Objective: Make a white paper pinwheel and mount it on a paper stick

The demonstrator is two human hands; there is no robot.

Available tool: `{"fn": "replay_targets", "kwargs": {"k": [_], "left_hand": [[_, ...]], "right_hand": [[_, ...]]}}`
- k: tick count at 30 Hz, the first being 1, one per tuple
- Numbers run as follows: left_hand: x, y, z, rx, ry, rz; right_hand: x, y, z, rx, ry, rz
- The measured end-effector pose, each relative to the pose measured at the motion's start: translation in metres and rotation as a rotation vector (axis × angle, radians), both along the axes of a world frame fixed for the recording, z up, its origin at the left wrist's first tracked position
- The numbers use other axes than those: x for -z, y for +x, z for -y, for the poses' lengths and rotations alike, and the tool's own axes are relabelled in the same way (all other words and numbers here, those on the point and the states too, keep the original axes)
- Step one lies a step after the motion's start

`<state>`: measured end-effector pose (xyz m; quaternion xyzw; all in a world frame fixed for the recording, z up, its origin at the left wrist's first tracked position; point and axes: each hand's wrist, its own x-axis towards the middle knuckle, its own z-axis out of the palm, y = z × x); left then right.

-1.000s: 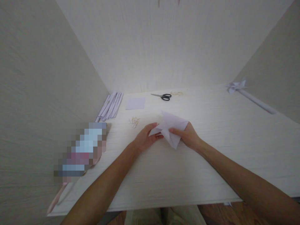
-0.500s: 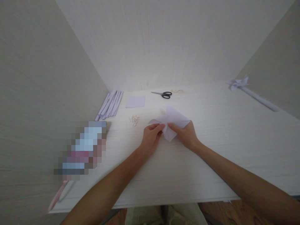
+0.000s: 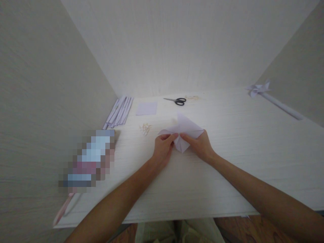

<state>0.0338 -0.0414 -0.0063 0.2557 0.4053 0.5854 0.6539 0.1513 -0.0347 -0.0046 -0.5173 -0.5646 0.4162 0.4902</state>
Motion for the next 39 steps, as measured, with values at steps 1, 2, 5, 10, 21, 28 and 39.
{"fn": "replay_targets", "kwargs": {"k": [1, 2, 5, 10, 21, 28, 39], "left_hand": [[0.0, 0.0, 0.0, -0.003, -0.004, 0.0], [0.001, 0.0, 0.0, -0.006, -0.006, 0.001], [0.001, 0.0, -0.001, -0.015, -0.002, 0.006], [0.002, 0.001, -0.001, -0.017, 0.002, 0.012], [0.001, -0.008, -0.009, -0.115, -0.026, 0.085], [0.001, -0.007, -0.008, -0.077, 0.002, 0.092], [0.004, -0.003, -0.004, -0.055, 0.018, -0.069]], "right_hand": [[0.0, 0.0, 0.0, 0.001, 0.002, 0.002], [0.001, 0.0, -0.001, 0.0, 0.004, 0.0], [0.002, 0.0, -0.001, -0.008, -0.005, -0.024], [0.002, -0.001, -0.001, -0.028, -0.018, -0.038], [0.003, 0.022, -0.004, 0.151, 0.627, 0.259], [0.007, 0.017, -0.002, -0.074, 0.844, 0.655], [0.003, 0.014, -0.004, -0.073, 0.557, 0.417]]}}
